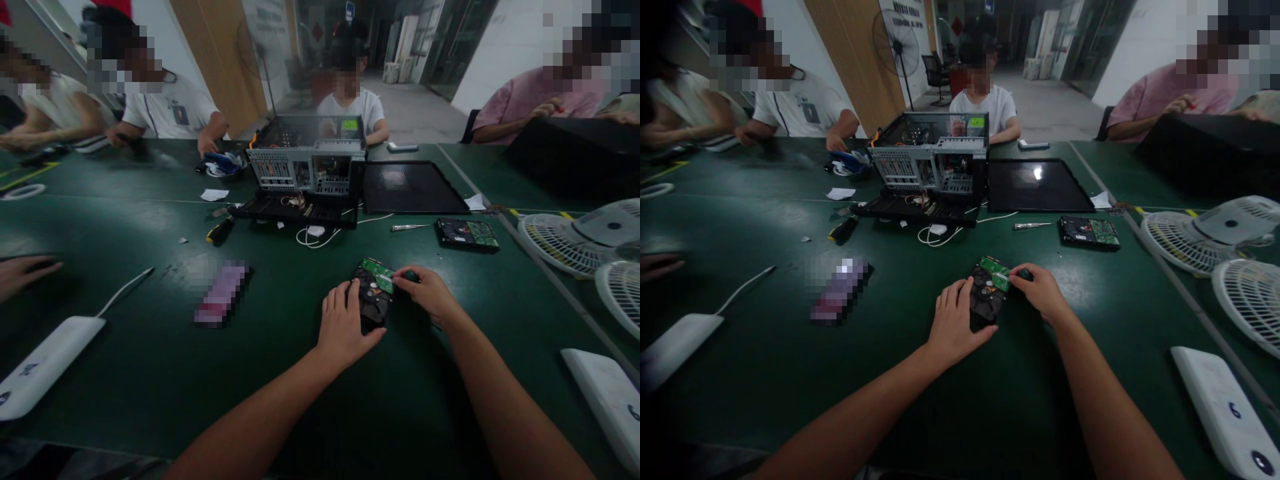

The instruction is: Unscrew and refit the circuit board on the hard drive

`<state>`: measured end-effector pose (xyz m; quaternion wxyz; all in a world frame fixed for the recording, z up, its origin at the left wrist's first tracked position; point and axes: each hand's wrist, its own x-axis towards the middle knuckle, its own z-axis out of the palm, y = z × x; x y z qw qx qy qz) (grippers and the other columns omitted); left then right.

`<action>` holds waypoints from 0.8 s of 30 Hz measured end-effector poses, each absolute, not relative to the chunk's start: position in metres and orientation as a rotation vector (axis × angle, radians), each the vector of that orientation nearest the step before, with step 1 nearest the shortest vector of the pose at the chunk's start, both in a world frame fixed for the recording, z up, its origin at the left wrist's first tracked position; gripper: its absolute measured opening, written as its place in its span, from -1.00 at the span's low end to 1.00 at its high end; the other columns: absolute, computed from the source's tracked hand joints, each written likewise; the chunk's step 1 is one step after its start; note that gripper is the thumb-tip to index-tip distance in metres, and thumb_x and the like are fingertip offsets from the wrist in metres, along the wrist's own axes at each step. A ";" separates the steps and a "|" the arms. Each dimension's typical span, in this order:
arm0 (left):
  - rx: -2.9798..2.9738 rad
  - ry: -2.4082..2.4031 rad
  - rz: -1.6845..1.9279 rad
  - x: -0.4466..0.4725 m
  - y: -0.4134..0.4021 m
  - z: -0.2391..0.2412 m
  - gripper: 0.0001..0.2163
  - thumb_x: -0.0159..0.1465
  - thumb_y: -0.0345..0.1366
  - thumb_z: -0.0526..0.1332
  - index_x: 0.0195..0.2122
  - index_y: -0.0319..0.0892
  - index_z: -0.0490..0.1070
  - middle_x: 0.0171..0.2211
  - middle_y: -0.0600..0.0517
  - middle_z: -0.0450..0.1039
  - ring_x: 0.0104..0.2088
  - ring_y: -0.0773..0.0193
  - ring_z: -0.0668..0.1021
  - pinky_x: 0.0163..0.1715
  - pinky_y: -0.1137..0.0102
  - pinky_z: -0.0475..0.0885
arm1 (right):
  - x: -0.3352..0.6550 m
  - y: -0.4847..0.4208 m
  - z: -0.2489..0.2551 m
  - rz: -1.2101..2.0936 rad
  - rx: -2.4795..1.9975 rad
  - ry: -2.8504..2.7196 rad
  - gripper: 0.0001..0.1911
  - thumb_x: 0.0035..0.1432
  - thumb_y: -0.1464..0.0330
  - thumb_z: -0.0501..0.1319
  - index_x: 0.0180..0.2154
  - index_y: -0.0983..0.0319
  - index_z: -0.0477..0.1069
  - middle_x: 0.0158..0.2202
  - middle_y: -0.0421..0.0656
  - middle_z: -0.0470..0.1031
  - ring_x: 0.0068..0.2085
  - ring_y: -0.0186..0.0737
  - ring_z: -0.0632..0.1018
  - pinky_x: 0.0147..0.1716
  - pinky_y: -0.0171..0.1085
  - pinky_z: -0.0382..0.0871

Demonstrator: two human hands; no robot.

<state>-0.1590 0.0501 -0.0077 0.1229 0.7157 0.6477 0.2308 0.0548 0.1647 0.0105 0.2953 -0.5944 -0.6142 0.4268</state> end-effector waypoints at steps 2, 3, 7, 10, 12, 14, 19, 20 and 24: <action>2.088 1.887 0.677 -0.159 0.050 -0.007 -0.01 0.19 0.14 0.38 0.49 -0.17 -0.07 0.37 -0.27 0.20 0.32 -0.23 0.30 0.30 -0.13 0.29 | 0.054 0.164 0.012 1.197 -1.588 -1.576 -0.72 0.08 0.13 0.39 -0.23 0.16 0.59 -0.44 -0.20 0.51 -0.47 -0.24 0.40 -0.47 -0.25 0.23; 2.088 1.885 0.679 -0.159 0.050 -0.007 -0.01 0.19 0.14 0.38 0.49 -0.18 -0.07 0.37 -0.27 0.20 0.32 -0.24 0.30 0.30 -0.14 0.30 | 0.054 0.164 0.012 1.213 -1.589 -1.563 -0.73 0.08 0.13 0.39 -0.24 0.16 0.58 -0.45 -0.20 0.50 -0.48 -0.26 0.38 -0.49 -0.26 0.21; 2.083 1.868 0.693 -0.160 0.050 -0.005 -0.01 0.19 0.14 0.39 0.49 -0.16 -0.07 0.36 -0.27 0.20 0.32 -0.25 0.31 0.30 -0.15 0.30 | 0.053 0.162 0.015 1.248 -1.567 -1.570 -0.72 0.09 0.10 0.39 -0.25 0.15 0.56 -0.48 -0.21 0.46 -0.51 -0.27 0.34 -0.55 -0.28 0.15; 2.073 1.865 0.700 -0.160 0.050 -0.005 -0.01 0.20 0.13 0.39 0.50 -0.14 -0.08 0.36 -0.27 0.20 0.32 -0.26 0.31 0.29 -0.18 0.30 | 0.053 0.162 0.016 1.267 -1.561 -1.555 -0.70 0.09 0.10 0.38 -0.24 0.16 0.55 -0.48 -0.22 0.45 -0.50 -0.28 0.35 -0.56 -0.31 0.15; 2.072 1.865 0.696 -0.159 0.050 -0.006 -0.01 0.20 0.13 0.39 0.50 -0.14 -0.09 0.37 -0.27 0.19 0.33 -0.26 0.31 0.30 -0.18 0.29 | 0.052 0.161 0.017 1.273 -1.571 -1.539 -0.70 0.08 0.11 0.39 -0.24 0.17 0.55 -0.45 -0.21 0.46 -0.49 -0.29 0.37 -0.56 -0.32 0.17; 2.073 1.865 0.690 -0.159 0.050 -0.006 -0.01 0.20 0.13 0.39 0.50 -0.15 -0.08 0.37 -0.27 0.19 0.33 -0.25 0.30 0.31 -0.17 0.28 | 0.052 0.161 0.017 1.294 -1.586 -1.509 -0.69 0.07 0.12 0.40 -0.21 0.17 0.55 -0.45 -0.23 0.45 -0.49 -0.31 0.36 -0.56 -0.33 0.16; 2.072 1.864 0.680 -0.159 0.050 -0.005 0.00 0.19 0.12 0.40 0.49 -0.18 -0.07 0.36 -0.29 0.19 0.34 -0.24 0.29 0.32 -0.15 0.27 | 0.054 0.161 0.016 1.386 -1.576 -1.392 -0.58 0.02 0.12 0.47 -0.12 0.16 0.55 -0.46 -0.30 0.37 -0.53 -0.39 0.28 -0.58 -0.38 0.07; 2.070 1.864 0.676 -0.159 0.051 -0.005 0.00 0.19 0.12 0.40 0.50 -0.18 -0.07 0.37 -0.29 0.19 0.34 -0.24 0.30 0.32 -0.15 0.27 | 0.056 0.161 0.015 1.395 -1.560 -1.369 -0.56 0.01 0.12 0.48 -0.10 0.16 0.55 -0.44 -0.30 0.37 -0.52 -0.41 0.28 -0.58 -0.39 0.07; 2.042 1.862 0.669 -0.161 0.050 -0.003 0.01 0.18 0.13 0.41 0.50 -0.14 -0.08 0.39 -0.26 0.19 0.35 -0.23 0.30 0.33 -0.15 0.28 | 0.065 0.161 0.011 1.494 -1.433 -1.249 -0.47 -0.02 0.12 0.55 -0.05 0.16 0.54 -0.42 -0.30 0.35 -0.48 -0.41 0.30 -0.58 -0.41 0.06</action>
